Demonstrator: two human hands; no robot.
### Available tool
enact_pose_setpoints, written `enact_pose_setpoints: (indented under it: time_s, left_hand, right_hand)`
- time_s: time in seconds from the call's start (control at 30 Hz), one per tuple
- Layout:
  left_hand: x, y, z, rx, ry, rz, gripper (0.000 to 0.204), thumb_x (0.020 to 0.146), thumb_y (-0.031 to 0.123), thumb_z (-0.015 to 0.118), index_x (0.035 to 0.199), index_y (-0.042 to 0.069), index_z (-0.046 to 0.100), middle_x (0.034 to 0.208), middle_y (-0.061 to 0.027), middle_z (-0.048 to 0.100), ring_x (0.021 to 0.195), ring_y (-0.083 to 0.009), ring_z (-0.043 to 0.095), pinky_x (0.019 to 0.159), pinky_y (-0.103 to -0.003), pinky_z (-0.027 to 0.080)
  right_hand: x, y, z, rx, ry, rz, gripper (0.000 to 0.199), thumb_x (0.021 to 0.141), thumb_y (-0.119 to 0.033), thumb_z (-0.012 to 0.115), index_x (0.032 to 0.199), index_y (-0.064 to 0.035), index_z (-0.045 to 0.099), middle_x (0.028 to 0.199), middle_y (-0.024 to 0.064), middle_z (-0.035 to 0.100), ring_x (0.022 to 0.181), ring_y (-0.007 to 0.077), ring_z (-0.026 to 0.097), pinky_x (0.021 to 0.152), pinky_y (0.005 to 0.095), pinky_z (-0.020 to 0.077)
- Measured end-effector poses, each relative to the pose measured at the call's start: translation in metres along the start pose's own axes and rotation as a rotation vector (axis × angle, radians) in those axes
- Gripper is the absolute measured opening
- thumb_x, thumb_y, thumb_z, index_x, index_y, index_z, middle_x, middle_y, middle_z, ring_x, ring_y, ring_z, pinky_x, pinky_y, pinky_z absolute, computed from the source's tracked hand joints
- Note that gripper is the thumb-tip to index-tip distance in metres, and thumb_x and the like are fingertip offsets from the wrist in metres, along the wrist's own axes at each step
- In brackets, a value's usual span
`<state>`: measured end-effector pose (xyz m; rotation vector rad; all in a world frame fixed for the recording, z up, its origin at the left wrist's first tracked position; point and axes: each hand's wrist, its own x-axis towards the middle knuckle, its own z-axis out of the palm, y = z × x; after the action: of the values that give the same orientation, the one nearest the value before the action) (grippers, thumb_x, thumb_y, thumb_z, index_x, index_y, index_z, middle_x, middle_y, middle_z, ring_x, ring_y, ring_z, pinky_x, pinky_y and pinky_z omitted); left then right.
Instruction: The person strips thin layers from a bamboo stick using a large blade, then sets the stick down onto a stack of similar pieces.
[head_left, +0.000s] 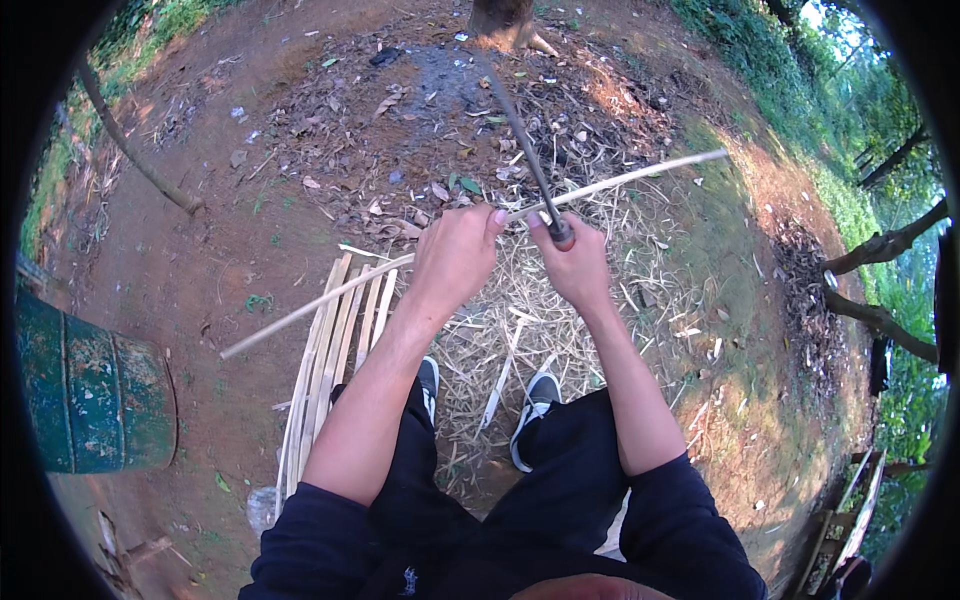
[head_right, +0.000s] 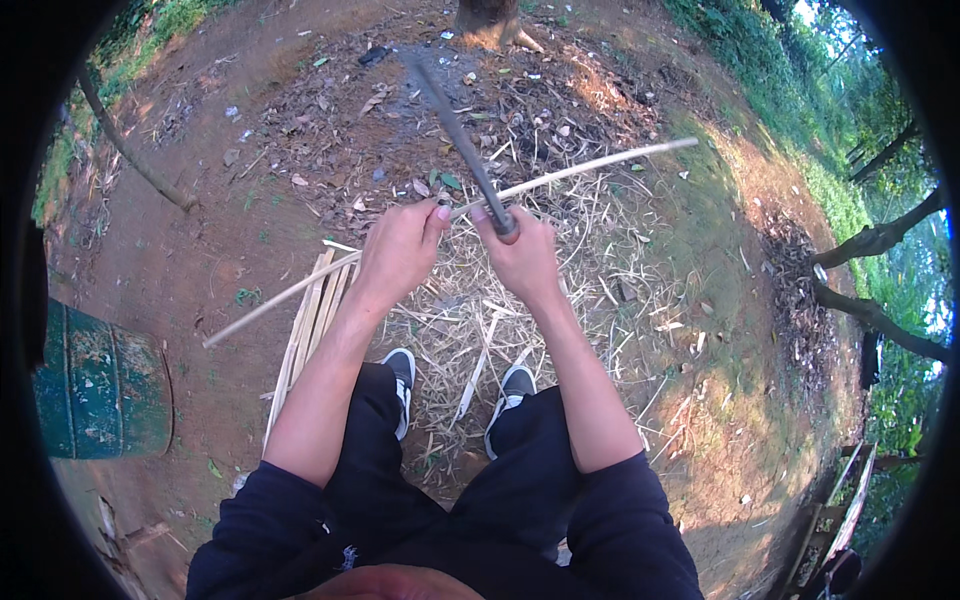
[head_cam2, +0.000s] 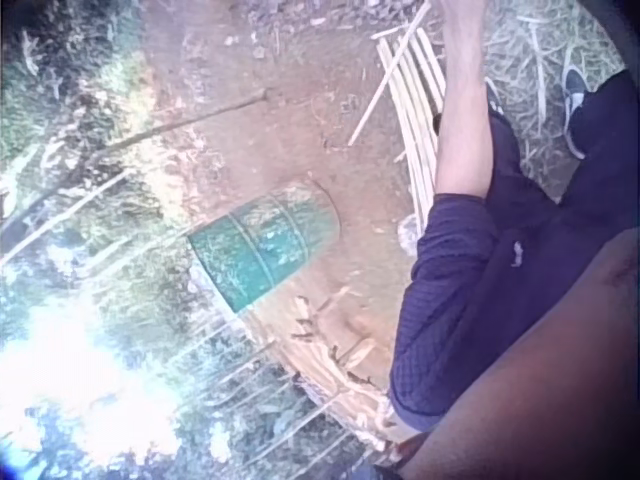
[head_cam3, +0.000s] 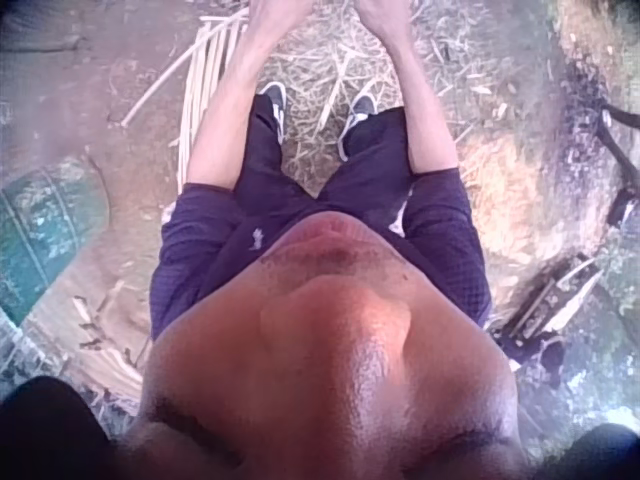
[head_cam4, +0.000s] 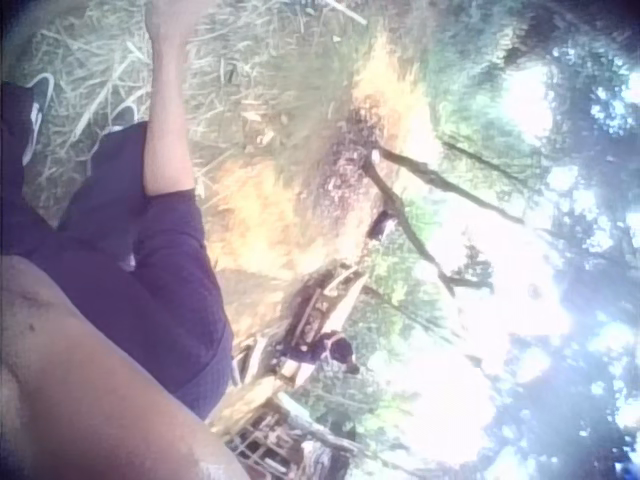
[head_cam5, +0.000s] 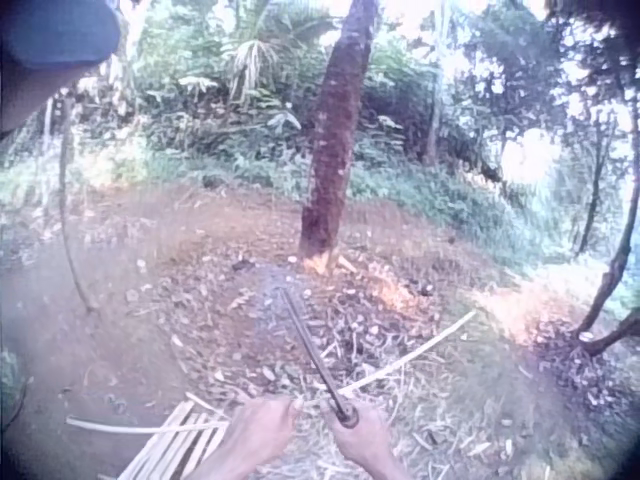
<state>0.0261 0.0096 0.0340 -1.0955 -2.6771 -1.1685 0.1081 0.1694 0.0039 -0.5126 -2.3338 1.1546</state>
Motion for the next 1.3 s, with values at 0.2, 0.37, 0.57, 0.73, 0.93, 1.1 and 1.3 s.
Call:
enact_pose_setpoints:
  time_s: [0.2,0.37,0.57,0.73,0.93,1.1,1.3]
  left_hand:
    - [-0.003,-0.009,0.006,-0.112,0.003,0.041,0.025,0.1,0.015,0.048,0.094,-0.005,0.06,0.073,-0.0294,0.064,0.073,-0.0481,0.065,0.067,-0.057,0.049]
    - [-0.002,-0.007,-0.006,-0.074,0.044,0.055,0.026,0.099,0.017,0.051,0.09,-0.003,0.064,0.078,-0.0265,0.066,0.073,-0.0461,0.065,0.067,-0.053,0.051]
    - [-0.004,-0.018,-0.019,-0.004,0.08,0.074,0.022,0.097,0.019,0.054,0.09,0.002,0.067,0.082,-0.0202,0.068,0.074,-0.0424,0.065,0.064,-0.052,0.049]
    - [-0.007,-0.024,-0.028,0.007,0.092,0.052,0.023,0.097,0.021,0.054,0.089,0.004,0.067,0.079,-0.0184,0.067,0.071,-0.0405,0.065,0.063,-0.051,0.049]
    - [-0.006,-0.019,-0.019,-0.035,0.047,0.004,0.023,0.096,0.02,0.055,0.089,0.003,0.069,0.079,-0.02,0.068,0.073,-0.0412,0.066,0.066,-0.052,0.05]
    - [-0.009,-0.014,-0.029,-0.118,0.066,-0.052,0.024,0.094,0.017,0.056,0.087,0.001,0.071,0.077,-0.0229,0.068,0.074,-0.0443,0.067,0.068,-0.053,0.053]
    - [-0.012,-0.018,-0.034,-0.132,0.058,-0.043,0.026,0.096,0.02,0.055,0.086,0.001,0.07,0.075,-0.0229,0.067,0.071,-0.0417,0.067,0.067,-0.051,0.053]
  right_hand:
    - [-0.002,-0.012,0.01,-0.188,-0.069,-0.12,0.034,0.087,-0.03,0.072,0.073,-0.0013,0.06,0.049,0.0134,0.054,0.046,0.0302,0.057,0.049,0.0395,0.042]
    - [0.002,0.002,0.003,-0.314,0.012,-0.217,0.02,0.081,-0.021,0.071,0.075,-0.0042,0.06,0.056,0.016,0.059,0.056,0.0385,0.063,0.053,0.0436,0.0472]
    - [0.011,0.007,0.004,-0.575,0.084,-0.166,0.015,0.078,-0.019,0.069,0.075,-0.007,0.061,0.056,0.0113,0.062,0.054,0.0292,0.067,0.058,0.0421,0.0531]
    - [0.024,0.027,-0.018,-0.428,0.242,-0.03,0.016,0.082,-0.018,0.067,0.075,-0.006,0.059,0.054,0.0065,0.061,0.048,0.0217,0.064,0.049,0.0382,0.0486]
    - [0.011,0.006,0.005,-0.371,0.076,-0.116,0.019,0.079,-0.017,0.069,0.073,-0.0034,0.057,0.055,0.0116,0.06,0.05,0.0293,0.064,0.052,0.0418,0.0487]
    - [0.004,-0.011,0.03,-0.418,0.105,-0.336,0.015,0.076,-0.015,0.069,0.075,-0.0058,0.056,0.059,0.0151,0.062,0.055,0.0354,0.065,0.053,0.0457,0.0496]
    - [0.012,-0.005,0.02,-0.515,0.121,-0.195,0.015,0.079,-0.016,0.068,0.076,-0.0057,0.057,0.058,0.0139,0.062,0.052,0.0321,0.065,0.053,0.0431,0.0501]
